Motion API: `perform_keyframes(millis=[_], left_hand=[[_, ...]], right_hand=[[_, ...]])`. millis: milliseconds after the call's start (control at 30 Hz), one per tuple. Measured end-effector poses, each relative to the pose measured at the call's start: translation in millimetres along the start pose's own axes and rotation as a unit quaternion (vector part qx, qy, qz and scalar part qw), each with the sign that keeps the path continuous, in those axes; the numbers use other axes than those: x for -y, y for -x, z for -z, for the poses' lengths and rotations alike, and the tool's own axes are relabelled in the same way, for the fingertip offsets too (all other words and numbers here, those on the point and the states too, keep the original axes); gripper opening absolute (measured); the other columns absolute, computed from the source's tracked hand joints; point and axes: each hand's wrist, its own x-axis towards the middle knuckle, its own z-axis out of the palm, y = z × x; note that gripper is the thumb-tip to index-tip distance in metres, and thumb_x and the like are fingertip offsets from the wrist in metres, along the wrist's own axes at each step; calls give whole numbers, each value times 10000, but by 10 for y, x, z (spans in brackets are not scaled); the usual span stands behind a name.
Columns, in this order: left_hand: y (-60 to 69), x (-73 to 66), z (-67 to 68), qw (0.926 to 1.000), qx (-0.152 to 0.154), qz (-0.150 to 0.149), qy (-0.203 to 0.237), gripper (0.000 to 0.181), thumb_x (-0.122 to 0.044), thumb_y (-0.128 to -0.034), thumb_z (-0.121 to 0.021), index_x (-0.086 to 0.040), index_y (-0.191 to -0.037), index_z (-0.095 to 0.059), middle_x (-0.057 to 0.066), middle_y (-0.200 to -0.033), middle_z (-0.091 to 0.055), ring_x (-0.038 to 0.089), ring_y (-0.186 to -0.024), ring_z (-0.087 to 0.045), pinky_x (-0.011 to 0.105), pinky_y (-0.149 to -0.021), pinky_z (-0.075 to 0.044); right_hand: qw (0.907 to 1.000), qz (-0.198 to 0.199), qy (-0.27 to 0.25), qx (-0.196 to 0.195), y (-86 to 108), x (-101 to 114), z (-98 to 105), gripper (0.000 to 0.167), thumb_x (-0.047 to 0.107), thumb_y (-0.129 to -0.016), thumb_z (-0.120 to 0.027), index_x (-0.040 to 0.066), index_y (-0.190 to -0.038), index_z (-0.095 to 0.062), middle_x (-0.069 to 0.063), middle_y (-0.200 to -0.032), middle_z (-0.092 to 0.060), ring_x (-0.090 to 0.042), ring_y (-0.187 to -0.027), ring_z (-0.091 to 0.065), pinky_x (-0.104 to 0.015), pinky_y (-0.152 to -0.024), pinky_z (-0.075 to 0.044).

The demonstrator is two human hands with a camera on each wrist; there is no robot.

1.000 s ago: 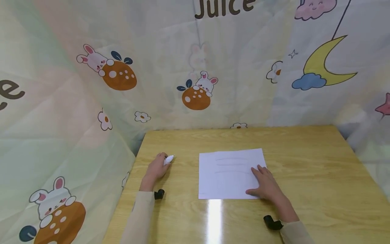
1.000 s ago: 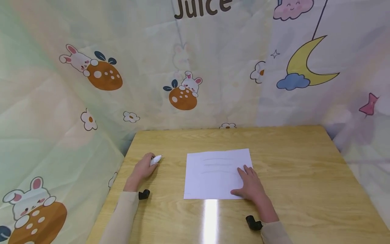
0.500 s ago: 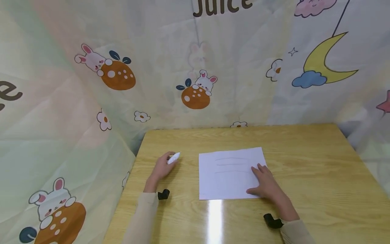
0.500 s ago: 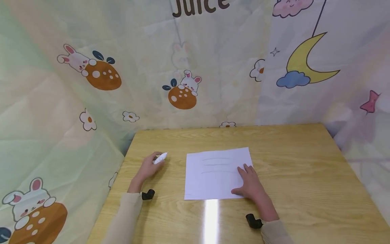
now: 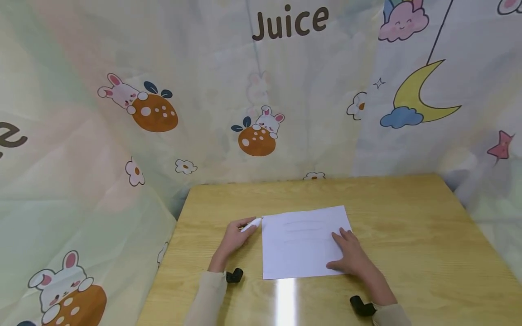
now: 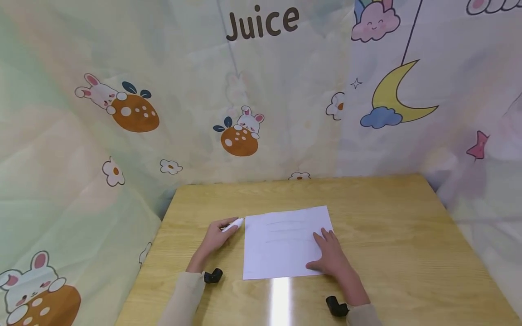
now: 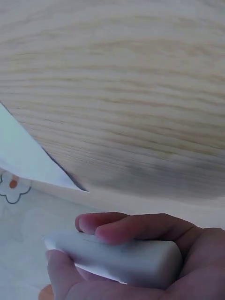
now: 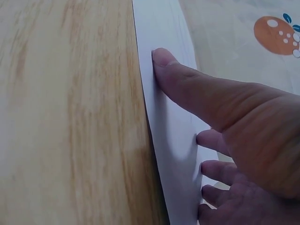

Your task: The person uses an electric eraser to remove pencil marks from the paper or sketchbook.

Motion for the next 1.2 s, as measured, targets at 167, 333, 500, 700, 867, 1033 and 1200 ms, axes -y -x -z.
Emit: perform_keyframes(millis=[167, 333, 500, 700, 867, 1033, 1200], left_hand=[[50, -21, -166, 9992, 347, 213, 24, 378, -271, -924, -677, -104, -1263, -664, 91, -952, -612, 129, -510, -532, 272, -461, -465], [63, -77, -258, 9989, 395, 232, -128, 357, -255, -926, -672, -160, -1270, -661, 84, -987, -616, 138, -525, -552, 300, -482, -488], [-15, -119, -252, 9989, 352, -67, -297, 328, -246, -915, -687, -158, -1231, -680, 75, -988, -644, 168, -691, -583, 307, -584, -493], [-82, -144, -254, 9985, 339, -152, -391, 313, -261, -886, -724, -160, -1182, -721, 39, -1180, -669, 167, -987, -596, 296, -733, -482], [-143, -160, -292, 9984, 315, -245, -401, 295, -246, -871, -742, -157, -1152, -734, 56, -1175, -670, 170, -1052, -610, 327, -763, -506], [-184, -168, -333, 9957, 332, -327, -801, 274, -245, -883, -728, -170, -1146, -739, 43, -1168, -674, 180, -1130, -590, 370, -875, -490], [-221, -173, -369, 9920, 337, -522, -1099, 257, -239, -879, -726, -175, -1126, -748, 23, -1142, -685, 183, -1127, -594, 394, -889, -485]], right_hand=[[9999, -44, 49, 110, 60, -40, 9, 953, 322, -641, -902, -92, -1378, -462, -371, -1456, -281, -572, -1333, -169, -655, -1024, -226], [10000, 43, 45, -4, 81, -45, 30, 949, 318, -633, -906, -97, -1368, -471, -373, -1452, -288, -573, -1329, -177, -655, -1017, -239], [9999, 104, -23, -87, 27, 2, 64, 932, 295, -647, -900, -92, -1375, -465, -366, -1459, -284, -565, -1337, -168, -655, -1018, -241], [9999, 127, -66, -39, 27, 67, 97, 930, 299, -661, -895, -105, -1375, -457, -378, -1452, -281, -572, -1335, -165, -657, -1020, -233], [9999, 93, -98, -102, 40, 71, 120, 922, 286, -661, -895, -106, -1372, -459, -377, -1453, -280, -570, -1337, -166, -653, -1025, -229], [9996, 131, -109, -223, 37, 37, 108, 919, 282, -652, -898, -104, -1367, -468, -374, -1450, -290, -569, -1335, -177, -654, -1022, -233], [9995, 156, -123, -226, 22, 10, 78, 926, 309, -652, -897, -98, -1368, -471, -373, -1448, -297, -571, -1333, -179, -657, -1021, -232]])
